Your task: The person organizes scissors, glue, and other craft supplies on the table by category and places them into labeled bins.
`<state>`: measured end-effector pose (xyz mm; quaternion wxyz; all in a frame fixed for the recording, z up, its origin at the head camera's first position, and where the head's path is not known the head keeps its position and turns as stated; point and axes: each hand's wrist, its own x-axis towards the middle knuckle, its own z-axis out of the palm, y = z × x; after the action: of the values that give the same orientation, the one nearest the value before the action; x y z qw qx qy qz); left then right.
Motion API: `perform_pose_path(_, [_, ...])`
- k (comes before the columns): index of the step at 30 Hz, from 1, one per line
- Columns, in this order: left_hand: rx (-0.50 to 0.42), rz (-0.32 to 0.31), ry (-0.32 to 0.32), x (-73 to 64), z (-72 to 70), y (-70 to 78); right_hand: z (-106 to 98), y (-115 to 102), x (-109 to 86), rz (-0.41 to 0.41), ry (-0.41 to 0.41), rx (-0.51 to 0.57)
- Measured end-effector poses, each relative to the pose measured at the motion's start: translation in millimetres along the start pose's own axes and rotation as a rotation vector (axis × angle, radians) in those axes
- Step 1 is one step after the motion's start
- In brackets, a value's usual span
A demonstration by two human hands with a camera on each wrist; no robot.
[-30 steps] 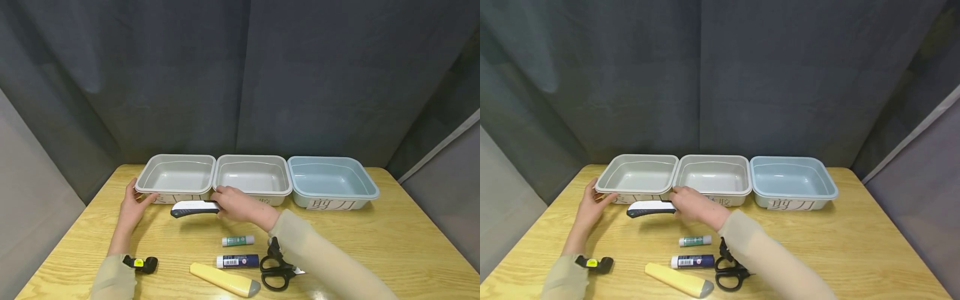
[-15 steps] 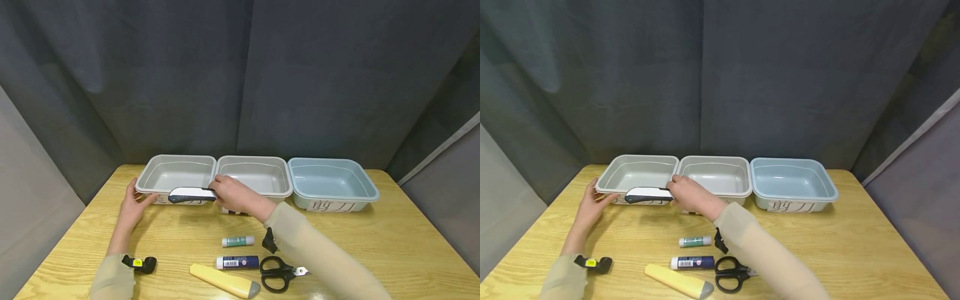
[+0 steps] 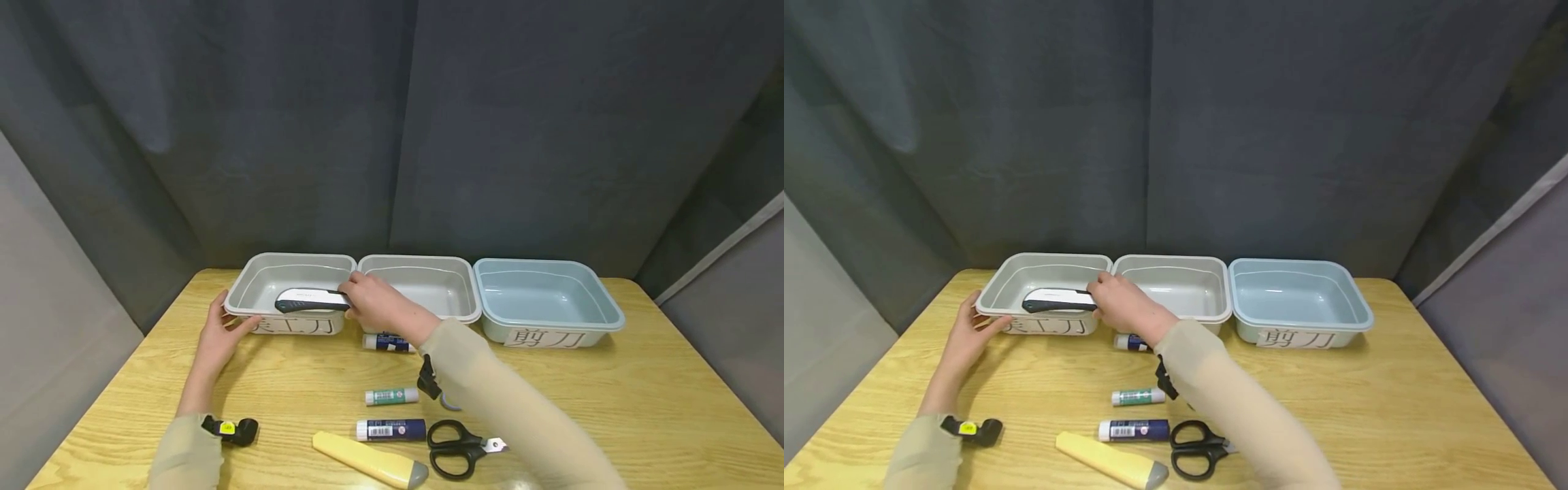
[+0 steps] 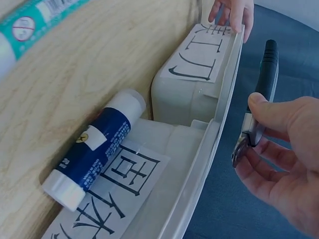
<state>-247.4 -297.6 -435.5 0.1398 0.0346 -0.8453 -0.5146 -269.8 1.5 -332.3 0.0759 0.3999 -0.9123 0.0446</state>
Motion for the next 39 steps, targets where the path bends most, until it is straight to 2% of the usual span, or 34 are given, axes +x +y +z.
perform_pose_path(9, [0.01,-0.004,0.003,1.9,-2.5,2.6,2,6,9.6,0.058,0.026,0.059])
perform_pose_path(18, [0.01,-0.012,0.005,2.1,-1.5,-3.4,7,9,20.0,0.085,0.021,0.064])
perform_pose_path(26, [0.016,-0.016,0.027,0.9,-1.1,-1.5,6,6,34.3,0.066,0.028,0.037])
perform_pose_path(30, [0.0,-0.019,0.016,-0.5,-1.7,-2.5,8,3,40.0,0.05,0.019,0.007])
perform_pose_path(39, [-0.027,-0.003,0.017,1.2,-2.5,-2.5,14,-1,49.5,0.055,0.014,0.025])
